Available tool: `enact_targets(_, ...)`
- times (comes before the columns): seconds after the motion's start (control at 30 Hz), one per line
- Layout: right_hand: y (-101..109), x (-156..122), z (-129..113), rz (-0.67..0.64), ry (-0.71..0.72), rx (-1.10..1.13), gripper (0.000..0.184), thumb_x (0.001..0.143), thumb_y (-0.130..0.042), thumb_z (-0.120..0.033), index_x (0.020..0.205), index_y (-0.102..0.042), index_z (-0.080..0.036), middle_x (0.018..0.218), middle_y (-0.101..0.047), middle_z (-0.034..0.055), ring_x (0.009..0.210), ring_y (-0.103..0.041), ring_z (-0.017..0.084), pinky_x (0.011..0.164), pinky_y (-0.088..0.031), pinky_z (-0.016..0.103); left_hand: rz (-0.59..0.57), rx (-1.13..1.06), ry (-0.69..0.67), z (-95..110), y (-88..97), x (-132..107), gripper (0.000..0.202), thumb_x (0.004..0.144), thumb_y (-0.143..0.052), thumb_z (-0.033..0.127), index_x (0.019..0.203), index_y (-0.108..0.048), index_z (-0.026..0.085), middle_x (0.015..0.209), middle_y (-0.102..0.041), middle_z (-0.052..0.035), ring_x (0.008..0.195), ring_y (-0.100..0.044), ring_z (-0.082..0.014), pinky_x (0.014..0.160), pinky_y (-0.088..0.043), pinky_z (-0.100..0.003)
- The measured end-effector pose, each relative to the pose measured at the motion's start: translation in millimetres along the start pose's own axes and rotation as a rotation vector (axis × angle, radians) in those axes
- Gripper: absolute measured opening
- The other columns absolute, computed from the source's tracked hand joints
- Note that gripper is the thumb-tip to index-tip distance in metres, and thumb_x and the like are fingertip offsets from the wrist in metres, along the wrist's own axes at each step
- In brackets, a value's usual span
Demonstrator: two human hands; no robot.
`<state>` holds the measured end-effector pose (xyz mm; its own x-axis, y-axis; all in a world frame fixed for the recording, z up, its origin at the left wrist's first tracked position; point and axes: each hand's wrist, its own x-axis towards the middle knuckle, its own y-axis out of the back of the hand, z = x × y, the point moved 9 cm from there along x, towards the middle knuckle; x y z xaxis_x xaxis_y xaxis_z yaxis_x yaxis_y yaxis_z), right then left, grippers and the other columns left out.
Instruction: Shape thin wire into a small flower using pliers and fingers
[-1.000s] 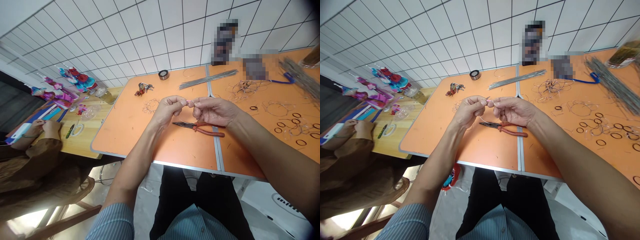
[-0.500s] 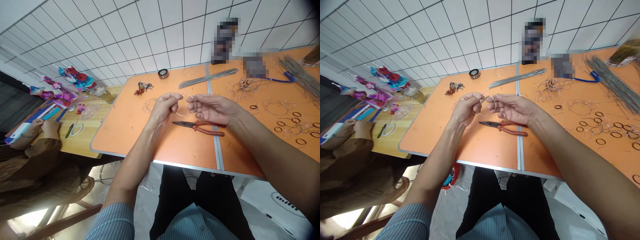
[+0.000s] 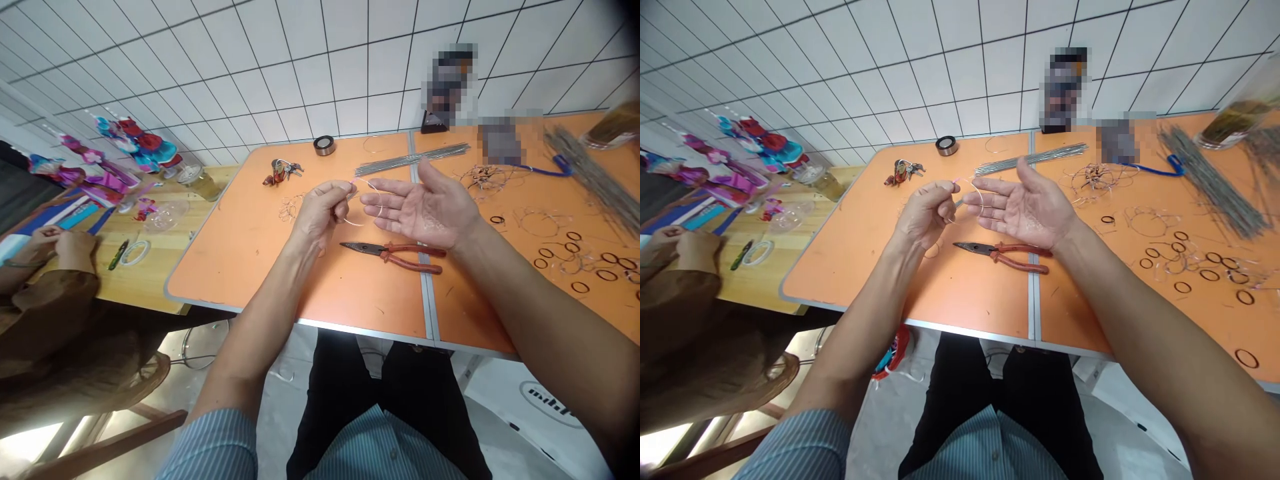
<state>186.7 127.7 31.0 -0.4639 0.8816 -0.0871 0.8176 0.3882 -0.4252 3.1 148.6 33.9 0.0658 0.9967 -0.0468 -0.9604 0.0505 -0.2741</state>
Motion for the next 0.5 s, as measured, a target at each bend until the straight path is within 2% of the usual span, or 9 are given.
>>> enact_targets(0.07,2,1,-1,0.002,0.011,-0.098,0.06,0.107,-0.076,-0.079,0.122,-0.089,-0.023,0.116,-0.088,0.0113,0.099,-0.079,0.023,0.082,-0.066,0.031,-0.069,0.085,-0.044,0,-5.2,-1,0.017,0.092,-0.086,0.025,0.078,-0.08,0.018,0.054,-0.05,0.0056,0.051,-0.04,-0.0073,0.054,-0.031,-0.022)
enact_targets(0.1,4,2,-1,0.01,0.029,-0.165,0.052,0.104,-0.084,-0.073,0.114,-0.091,-0.022,0.109,-0.087,0.0092,0.086,-0.073,0.017,0.072,-0.061,0.025,-0.11,0.13,-0.065,0,-8.9,-2,0.017,0.09,-0.089,0.027,0.077,-0.08,0.018,0.054,-0.051,0.0052,0.052,-0.039,-0.0072,0.055,-0.03,-0.022)
enact_targets(0.17,8,3,-4,0.042,0.077,-0.306,0.041,0.097,-0.098,-0.061,0.097,-0.089,-0.021,0.094,-0.083,0.0059,0.07,-0.056,0.011,0.058,-0.048,0.022,-0.181,0.209,-0.091,0,-16.2,-5,0.023,0.087,-0.094,0.032,0.076,-0.08,0.019,0.056,-0.052,0.0046,0.053,-0.037,-0.0072,0.055,-0.029,-0.023)
enact_targets(0.23,11,4,-4,0.065,0.098,-0.395,0.042,0.092,-0.103,-0.058,0.084,-0.085,-0.021,0.084,-0.078,0.0045,0.064,-0.046,0.01,0.051,-0.038,0.024,-0.227,0.264,-0.101,0,-21.8,-7,0.029,0.086,-0.098,0.038,0.075,-0.08,0.019,0.058,-0.054,0.0039,0.054,-0.036,-0.0071,0.055,-0.027,-0.023)
enact_targets(0.3,10,4,-3,0.064,0.092,-0.416,0.047,0.09,-0.103,-0.063,0.08,-0.084,-0.022,0.081,-0.075,0.0047,0.062,-0.043,0.01,0.048,-0.034,0.025,-0.244,0.294,-0.111,0,-24.8,-8,0.033,0.085,-0.101,0.041,0.075,-0.08,0.018,0.061,-0.058,0.0027,0.055,-0.035,-0.0071,0.055,-0.025,-0.024)
enact_targets(0.4,8,4,-2,0.059,0.089,-0.395,0.052,0.086,-0.104,-0.071,0.083,-0.085,-0.022,0.083,-0.078,0.0063,0.062,-0.047,0.011,0.047,-0.036,0.025,-0.231,0.319,-0.123,0,-24.8,-7,0.037,0.085,-0.102,0.044,0.074,-0.078,0.018,0.064,-0.062,0.0019,0.057,-0.036,-0.0074,0.055,-0.026,-0.025)
enact_targets(0.5,8,4,-3,0.087,0.106,-0.405,0.049,0.086,-0.106,-0.066,0.083,-0.084,-0.022,0.084,-0.081,0.0069,0.06,-0.051,0.01,0.046,-0.039,0.024,-0.214,0.349,-0.123,-3,-22.7,-5,0.033,0.089,-0.098,0.038,0.075,-0.076,0.018,0.062,-0.058,0.0038,0.056,-0.037,-0.0075,0.056,-0.027,-0.025)
